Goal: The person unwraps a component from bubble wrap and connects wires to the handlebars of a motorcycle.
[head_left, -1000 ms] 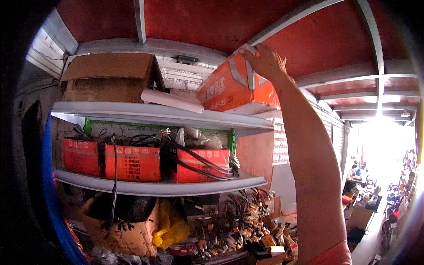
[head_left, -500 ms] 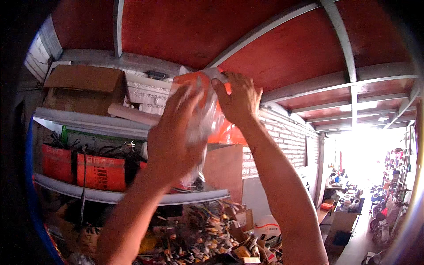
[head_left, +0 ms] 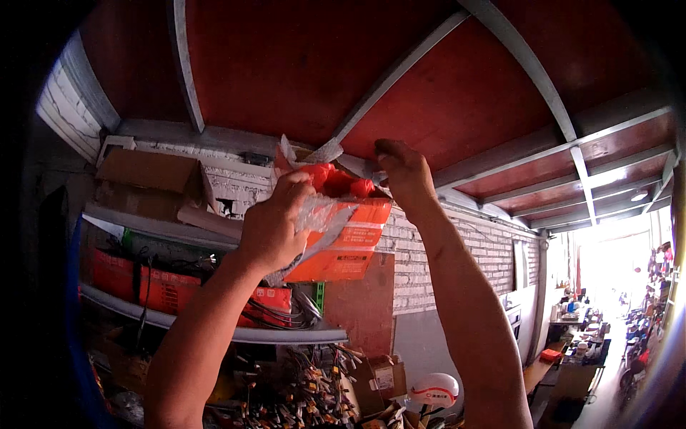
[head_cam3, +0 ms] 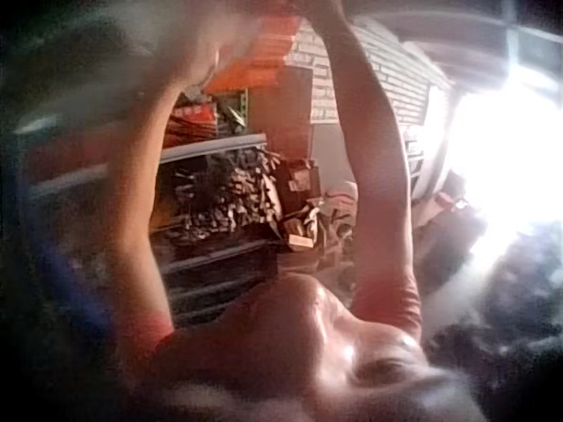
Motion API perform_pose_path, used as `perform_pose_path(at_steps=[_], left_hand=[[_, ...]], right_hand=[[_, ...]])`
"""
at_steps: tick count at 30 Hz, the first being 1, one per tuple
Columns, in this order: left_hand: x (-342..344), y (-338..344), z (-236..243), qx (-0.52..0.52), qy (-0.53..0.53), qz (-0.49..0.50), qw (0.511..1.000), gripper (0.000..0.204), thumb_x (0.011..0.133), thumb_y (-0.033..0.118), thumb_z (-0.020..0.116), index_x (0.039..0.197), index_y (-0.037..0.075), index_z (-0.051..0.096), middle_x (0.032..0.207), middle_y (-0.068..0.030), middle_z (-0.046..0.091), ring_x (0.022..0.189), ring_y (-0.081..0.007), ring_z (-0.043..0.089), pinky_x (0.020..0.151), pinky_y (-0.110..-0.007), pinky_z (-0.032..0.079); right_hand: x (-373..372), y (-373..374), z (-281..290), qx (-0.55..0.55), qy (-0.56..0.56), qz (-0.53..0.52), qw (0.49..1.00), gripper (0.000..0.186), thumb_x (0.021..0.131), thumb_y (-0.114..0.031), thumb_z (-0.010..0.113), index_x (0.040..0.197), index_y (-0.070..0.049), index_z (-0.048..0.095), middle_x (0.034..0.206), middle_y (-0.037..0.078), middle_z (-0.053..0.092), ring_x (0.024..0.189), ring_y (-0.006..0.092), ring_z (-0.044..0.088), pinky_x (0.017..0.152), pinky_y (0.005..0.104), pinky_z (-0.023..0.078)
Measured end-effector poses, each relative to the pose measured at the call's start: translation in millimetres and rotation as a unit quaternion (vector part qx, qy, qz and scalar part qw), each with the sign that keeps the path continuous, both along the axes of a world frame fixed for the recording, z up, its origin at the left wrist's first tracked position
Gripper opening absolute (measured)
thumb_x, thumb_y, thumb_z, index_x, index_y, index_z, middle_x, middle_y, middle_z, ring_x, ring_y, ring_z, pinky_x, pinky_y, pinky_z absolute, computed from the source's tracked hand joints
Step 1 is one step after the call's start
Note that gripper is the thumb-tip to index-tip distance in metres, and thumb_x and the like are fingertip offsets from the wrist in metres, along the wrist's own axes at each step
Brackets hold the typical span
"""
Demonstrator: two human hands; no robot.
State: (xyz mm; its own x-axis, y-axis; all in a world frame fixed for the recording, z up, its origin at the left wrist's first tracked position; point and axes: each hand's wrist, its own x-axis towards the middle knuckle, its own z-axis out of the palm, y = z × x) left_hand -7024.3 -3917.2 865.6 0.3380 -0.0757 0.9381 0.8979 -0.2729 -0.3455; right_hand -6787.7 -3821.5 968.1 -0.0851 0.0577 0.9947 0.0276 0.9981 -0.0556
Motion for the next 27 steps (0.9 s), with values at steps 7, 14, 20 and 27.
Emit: perform_pose_path(at_steps=[7, 14, 20, 27], left_hand=[[8, -6, -3, -0.016, -0.019, 0.020, 1.000, 0.061, 0.071, 0.000, 0.074, 0.127, 0.012, 0.053, 0.152, -0.0111, 0.052, 0.114, -0.0383, 0.069, 0.086, -0.048, 0.061], [10, -12, -9, 0.016, 0.013, 0.020, 1.000, 0.062, 0.069, -0.001, 0.072, 0.126, 0.011, 0.052, 0.149, -0.0152, 0.053, 0.109, -0.0417, 0.070, 0.079, -0.049, 0.061], [12, -9, -23, 0.035, 0.019, 0.056, 0.998, 0.066, 0.067, 0.002, 0.080, 0.127, 0.009, 0.054, 0.147, -0.0158, 0.052, 0.095, -0.0379, 0.075, 0.075, -0.045, 0.064], [8, -7, -31, 0.001, 0.005, 0.032, 0.999, 0.070, 0.068, 0.000, 0.074, 0.133, 0.009, 0.052, 0.150, -0.0178, 0.049, 0.102, -0.0425, 0.072, 0.079, -0.050, 0.062]], right_hand=[[-6, 10, 12, 0.070, -0.097, -0.180, 0.976, 0.033, 0.090, -0.015, 0.066, 0.120, -0.004, 0.075, 0.102, 0.019, 0.078, 0.095, 0.0273, 0.076, 0.086, 0.0423, 0.058], [-34, -1, 37, 0.119, -0.324, -0.273, 0.898, 0.031, 0.086, -0.021, 0.067, 0.110, -0.006, 0.080, 0.098, 0.020, 0.078, 0.091, 0.0293, 0.076, 0.083, 0.0419, 0.058], [-62, 30, 29, 0.030, -0.417, -0.337, 0.844, 0.049, 0.088, -0.045, 0.074, 0.123, -0.010, 0.077, 0.109, 0.014, 0.079, 0.101, 0.0261, 0.072, 0.092, 0.0381, 0.054], [-82, 57, 26, 0.087, -0.431, -0.399, 0.805, 0.064, 0.086, -0.057, 0.077, 0.138, -0.021, 0.070, 0.124, 0.006, 0.077, 0.117, 0.0242, 0.069, 0.112, 0.0365, 0.044]])
